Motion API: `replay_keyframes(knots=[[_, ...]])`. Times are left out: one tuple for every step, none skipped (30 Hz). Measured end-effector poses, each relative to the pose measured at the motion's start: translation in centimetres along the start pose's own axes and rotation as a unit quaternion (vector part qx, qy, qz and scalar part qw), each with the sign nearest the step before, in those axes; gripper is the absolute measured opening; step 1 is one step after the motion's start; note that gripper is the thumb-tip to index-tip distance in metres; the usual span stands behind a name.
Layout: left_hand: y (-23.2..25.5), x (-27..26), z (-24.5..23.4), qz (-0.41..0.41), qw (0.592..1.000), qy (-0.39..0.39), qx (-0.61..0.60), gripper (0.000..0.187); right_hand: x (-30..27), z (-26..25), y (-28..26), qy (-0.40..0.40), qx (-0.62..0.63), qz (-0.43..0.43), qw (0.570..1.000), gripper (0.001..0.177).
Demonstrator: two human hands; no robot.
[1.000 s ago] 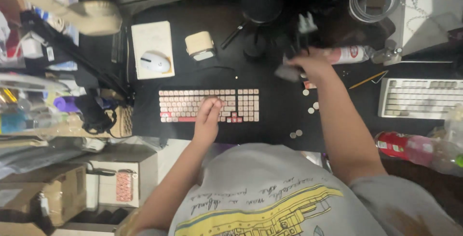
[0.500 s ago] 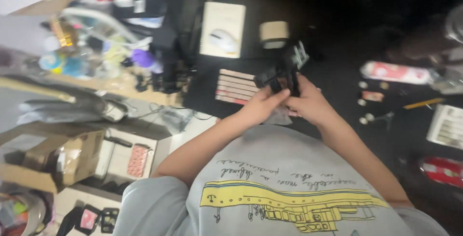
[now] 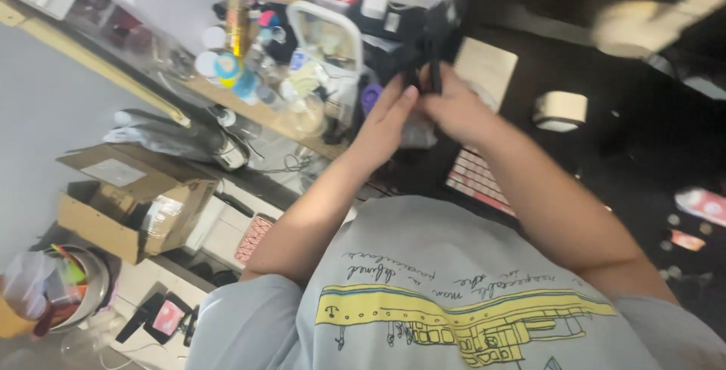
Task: Organizing various objects and electronics on a cluttered desk.
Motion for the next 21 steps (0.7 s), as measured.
replay_keyframes(knots=[[0.7,0.1,-1.5,0.001,1.000,0.002,0.000,0.049,2.3,-0.1,-0.2,-0.002,-0.001,-0.001,1.000,0.043],[1.5,0.1,-3.1,0.033,0.997,0.011,0.062,0.052,4.7,-0.4,-0.2,0.035,0.009,0.035,0.999,0.046],[2.3,0.3,-4.4,0.066,0.990,0.018,0.123,0.055,6.9,-0.8,-0.1,0.072,0.018,0.070,0.995,0.049],[2.6,0.0,-5.6,0.068,0.990,0.020,0.122,0.055,9.3,-1.3,-0.5,0.071,0.017,0.069,0.995,0.049],[2.8,-0.4,-6.9,0.011,0.997,0.038,0.068,0.056,11.6,-1.9,-0.7,0.090,0.025,0.079,0.992,0.044],[2.9,-0.9,-8.0,-0.046,0.997,0.055,0.012,0.057,13.8,-2.4,-0.9,0.110,0.032,0.089,0.990,0.040],[2.4,-1.6,-9.1,-0.045,0.997,0.057,0.012,0.057,16.1,-3.0,-0.2,0.108,0.031,0.087,0.990,0.040],[1.8,-2.3,-10.2,-0.043,0.996,0.077,0.006,0.055,18.4,-3.5,0.4,0.113,0.067,0.098,0.987,0.034],[1.4,-2.7,-11.3,-0.039,0.995,0.096,0.001,0.053,21.0,-4.3,0.8,0.117,0.102,0.105,0.982,0.027],[0.6,-3.1,-12.2,-0.034,0.995,0.098,0.002,0.053,22.9,-4.6,1.3,0.116,0.101,0.101,0.983,0.027],[-0.2,-3.8,-13.1,-0.044,0.991,0.124,0.010,0.053,24.6,-4.9,2.1,0.138,0.089,0.124,0.978,0.022],[-1.0,-4.4,-14.0,-0.053,0.987,0.149,0.018,0.053,26.3,-5.2,2.8,0.161,0.077,0.147,0.973,0.017],[-1.1,-4.9,-14.5,-0.052,0.987,0.151,0.019,0.053,27.1,-5.0,2.6,0.159,0.077,0.146,0.973,0.017],[-1.2,-5.3,-15.0,-0.076,0.982,0.170,0.017,0.052,27.9,-4.9,2.5,0.165,0.051,0.173,0.970,0.018],[-1.3,-5.8,-15.6,-0.100,0.977,0.188,0.015,0.052,28.6,-4.8,2.4,0.171,0.025,0.199,0.965,0.019],[-1.5,-6.0,-16.2,-0.099,0.977,0.189,0.017,0.052,29.1,-4.5,2.2,0.169,0.025,0.198,0.965,0.019],[-1.8,-6.3,-16.7,-0.106,0.975,0.196,0.007,0.050,29.4,-4.3,2.1,0.181,-0.009,0.208,0.961,0.022],[-2.1,-6.6,-17.1,-0.113,0.973,0.202,-0.002,0.048,29.7,-4.1,2.1,0.192,-0.044,0.217,0.956,0.026],[-2.2,-6.7,-17.3,-0.113,0.973,0.203,-0.003,0.048,30.9,-4.5,4.0,0.191,-0.045,0.218,0.956,0.026],[-2.3,-6.8,-17.5,-0.107,0.973,0.206,-0.003,0.048,32.2,-4.8,5.8,0.175,-0.161,0.194,0.952,0.026],[-2.4,-6.8,-17.7,-0.100,0.973,0.209,-0.003,0.047,33.6,-5.2,7.5,0.157,-0.275,0.167,0.934,0.027]])
Point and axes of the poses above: each hand's wrist, its own x-axis towards the middle knuckle, its own z-axis out of the palm, y = z × x, the point moved 2 cm from there along x, towards the middle knuckle, and after that the axes turned 5 degrees about z, right-handed, at the moved point
